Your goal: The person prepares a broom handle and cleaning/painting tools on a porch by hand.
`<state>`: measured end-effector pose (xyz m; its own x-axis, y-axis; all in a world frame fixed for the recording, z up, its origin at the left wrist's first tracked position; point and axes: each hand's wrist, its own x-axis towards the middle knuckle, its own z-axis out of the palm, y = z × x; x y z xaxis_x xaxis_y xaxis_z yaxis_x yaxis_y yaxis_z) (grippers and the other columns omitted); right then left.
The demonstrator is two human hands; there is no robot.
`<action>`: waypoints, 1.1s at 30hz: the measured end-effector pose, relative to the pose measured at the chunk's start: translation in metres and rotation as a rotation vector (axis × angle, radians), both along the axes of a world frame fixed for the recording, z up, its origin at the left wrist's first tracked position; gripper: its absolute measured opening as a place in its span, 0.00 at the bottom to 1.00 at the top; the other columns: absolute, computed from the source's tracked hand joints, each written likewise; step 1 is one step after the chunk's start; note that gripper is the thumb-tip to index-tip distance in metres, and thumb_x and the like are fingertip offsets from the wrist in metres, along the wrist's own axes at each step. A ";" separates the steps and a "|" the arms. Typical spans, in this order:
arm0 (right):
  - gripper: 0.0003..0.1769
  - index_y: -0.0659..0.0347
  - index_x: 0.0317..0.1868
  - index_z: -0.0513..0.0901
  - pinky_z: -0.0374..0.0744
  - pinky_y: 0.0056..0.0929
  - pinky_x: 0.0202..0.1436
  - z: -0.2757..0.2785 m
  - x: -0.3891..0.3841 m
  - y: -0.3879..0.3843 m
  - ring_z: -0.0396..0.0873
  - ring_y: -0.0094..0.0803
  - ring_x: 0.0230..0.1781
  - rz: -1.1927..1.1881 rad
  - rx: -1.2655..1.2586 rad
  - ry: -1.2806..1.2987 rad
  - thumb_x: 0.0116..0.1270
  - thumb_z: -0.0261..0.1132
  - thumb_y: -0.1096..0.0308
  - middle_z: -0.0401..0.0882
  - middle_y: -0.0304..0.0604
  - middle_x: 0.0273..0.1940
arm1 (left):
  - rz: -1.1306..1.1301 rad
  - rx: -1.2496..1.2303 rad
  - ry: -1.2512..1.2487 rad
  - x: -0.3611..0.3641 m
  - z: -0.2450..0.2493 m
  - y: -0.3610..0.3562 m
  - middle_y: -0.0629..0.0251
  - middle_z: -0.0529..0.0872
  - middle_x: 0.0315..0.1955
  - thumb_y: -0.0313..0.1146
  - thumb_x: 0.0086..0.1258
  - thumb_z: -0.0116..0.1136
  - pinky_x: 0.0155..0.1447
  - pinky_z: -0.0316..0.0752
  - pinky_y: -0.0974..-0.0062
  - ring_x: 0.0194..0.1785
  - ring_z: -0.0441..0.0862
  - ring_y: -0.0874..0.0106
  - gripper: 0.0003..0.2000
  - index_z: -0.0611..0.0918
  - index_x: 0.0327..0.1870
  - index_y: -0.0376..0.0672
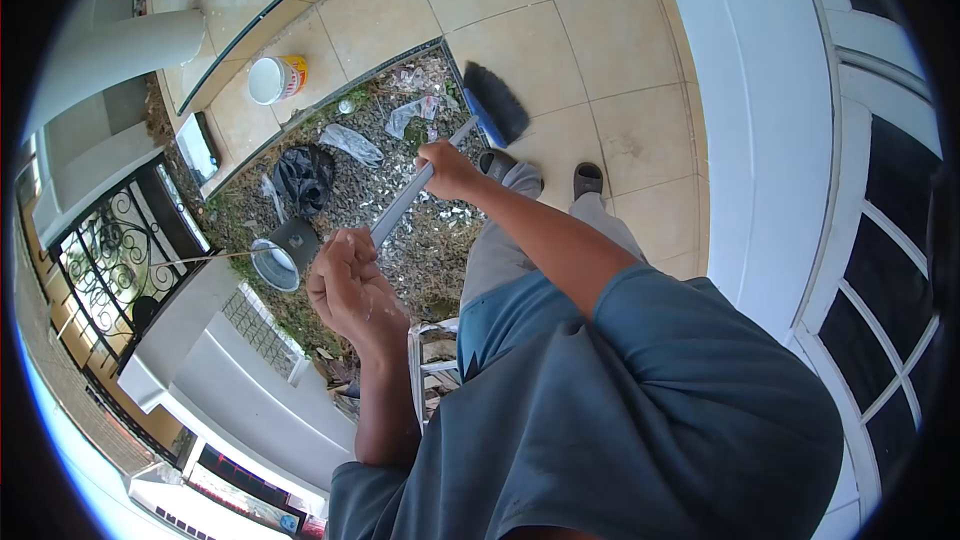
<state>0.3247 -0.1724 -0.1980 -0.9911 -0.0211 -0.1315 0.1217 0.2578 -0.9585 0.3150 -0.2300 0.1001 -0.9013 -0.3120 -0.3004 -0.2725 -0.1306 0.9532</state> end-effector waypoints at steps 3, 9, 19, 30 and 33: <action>0.10 0.63 0.24 0.72 0.72 0.47 0.42 0.041 -0.007 -0.019 0.76 0.50 0.38 0.183 -0.136 -0.058 0.60 0.62 0.70 0.77 0.50 0.26 | -0.402 -0.329 0.038 0.047 0.029 0.028 0.68 0.61 0.16 0.23 0.62 0.53 0.32 0.53 0.73 0.24 0.57 0.78 0.18 0.58 0.16 0.42; 0.06 0.60 0.26 0.76 0.73 0.47 0.43 0.136 0.048 0.053 0.76 0.48 0.40 0.037 0.070 0.007 0.57 0.64 0.70 0.78 0.48 0.30 | -0.402 -0.012 0.354 0.089 0.099 0.017 0.72 0.59 0.13 0.34 0.62 0.47 0.46 0.58 0.66 0.25 0.58 0.74 0.15 0.60 0.15 0.49; 0.11 0.62 0.26 0.78 0.77 0.50 0.44 -0.040 0.246 0.338 0.78 0.50 0.41 0.173 0.747 -0.330 0.61 0.61 0.64 0.81 0.52 0.32 | -0.215 0.430 -0.402 0.221 -0.151 0.181 0.66 0.77 0.26 0.31 0.72 0.56 0.55 0.66 0.73 0.41 0.75 0.74 0.16 0.72 0.20 0.41; 0.13 0.60 0.25 0.74 0.77 0.44 0.44 0.035 0.212 0.108 0.78 0.49 0.37 0.229 -0.062 0.030 0.62 0.62 0.62 0.77 0.49 0.32 | -0.701 -0.561 0.277 0.272 0.012 0.141 0.66 0.70 0.17 0.29 0.68 0.58 0.34 0.62 0.74 0.25 0.65 0.73 0.18 0.67 0.17 0.39; 0.15 0.61 0.24 0.72 0.77 0.45 0.43 0.083 0.226 0.084 0.78 0.50 0.37 0.108 -0.084 0.225 0.64 0.62 0.61 0.76 0.47 0.29 | -0.792 -0.525 0.441 0.297 0.050 0.109 0.67 0.70 0.19 0.36 0.74 0.50 0.42 0.63 0.68 0.27 0.65 0.72 0.19 0.68 0.19 0.40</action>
